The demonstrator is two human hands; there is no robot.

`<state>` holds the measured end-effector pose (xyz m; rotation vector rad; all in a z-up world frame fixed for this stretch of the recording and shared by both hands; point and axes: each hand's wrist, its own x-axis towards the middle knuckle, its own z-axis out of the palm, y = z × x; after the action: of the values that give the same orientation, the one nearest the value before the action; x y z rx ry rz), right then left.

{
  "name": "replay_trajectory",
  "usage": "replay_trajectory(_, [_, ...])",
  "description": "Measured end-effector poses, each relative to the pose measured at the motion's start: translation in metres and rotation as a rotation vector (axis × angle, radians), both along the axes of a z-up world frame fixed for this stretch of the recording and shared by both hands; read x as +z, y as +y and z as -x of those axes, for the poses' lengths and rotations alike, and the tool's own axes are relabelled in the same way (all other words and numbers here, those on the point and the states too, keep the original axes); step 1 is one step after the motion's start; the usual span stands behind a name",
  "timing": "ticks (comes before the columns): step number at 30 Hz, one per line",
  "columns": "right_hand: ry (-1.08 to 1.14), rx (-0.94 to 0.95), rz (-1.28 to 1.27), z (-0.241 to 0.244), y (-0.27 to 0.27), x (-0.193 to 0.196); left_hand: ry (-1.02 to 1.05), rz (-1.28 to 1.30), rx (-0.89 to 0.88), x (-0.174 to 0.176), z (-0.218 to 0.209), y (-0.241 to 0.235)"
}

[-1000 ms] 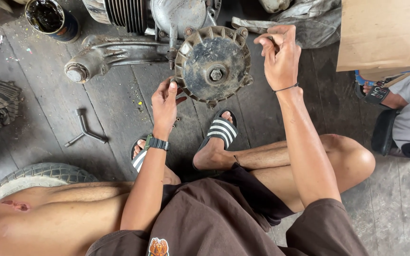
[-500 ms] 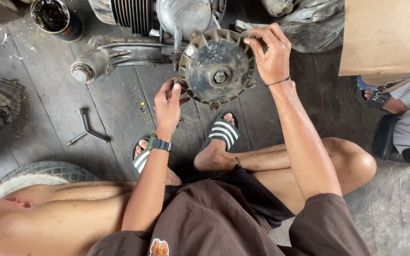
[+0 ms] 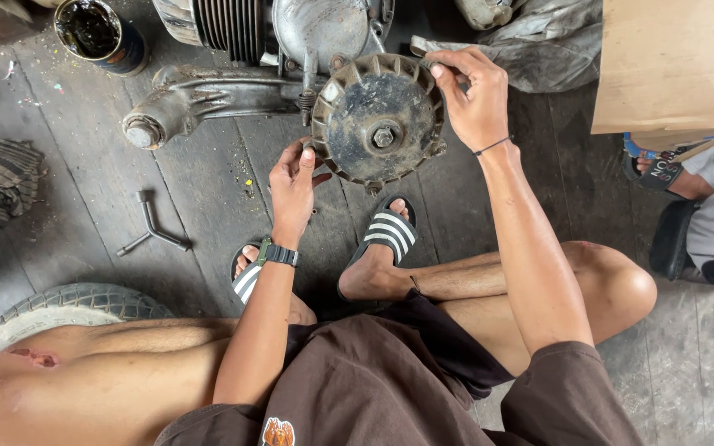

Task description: The person sits on the floor and works on a motorcycle engine, specifically the clutch assembly. They pick up small parts from the floor, insert them into the clutch cover, and use a socket wrench to tighten the bolts securing the cover to the engine block.

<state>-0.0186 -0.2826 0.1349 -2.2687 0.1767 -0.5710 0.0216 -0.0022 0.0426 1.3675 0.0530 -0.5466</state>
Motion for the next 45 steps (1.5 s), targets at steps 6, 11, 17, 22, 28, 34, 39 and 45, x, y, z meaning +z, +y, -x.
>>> replay_trajectory(6, [-0.033,0.0,-0.025,0.002,0.001,0.004,-0.009,0.001,-0.004,0.0,0.002,-0.001])
replay_trajectory(11, [-0.067,-0.025,0.065,0.005,0.004,0.002,0.009,0.006,0.001,-0.002,0.0,-0.001])
replay_trajectory(17, [-0.059,-0.038,0.095,0.006,0.004,-0.001,0.016,-0.01,0.001,0.001,0.0,-0.002])
replay_trajectory(22, [-0.182,-0.077,0.129,0.002,0.003,-0.014,0.017,-0.011,0.001,0.0,0.0,-0.001])
replay_trajectory(28, [-0.181,-0.108,0.161,-0.001,0.003,-0.019,0.001,0.0,-0.007,0.003,0.0,-0.001])
replay_trajectory(34, [-0.197,-0.058,0.183,0.007,0.004,-0.013,0.004,0.01,-0.001,-0.002,0.001,-0.001])
replay_trajectory(39, [-0.174,-0.074,0.121,-0.001,-0.004,-0.022,0.017,-0.003,0.003,0.002,0.001,0.0])
replay_trajectory(45, [-0.186,-0.122,0.094,0.0,0.007,-0.017,0.036,0.016,0.006,0.004,0.0,-0.002])
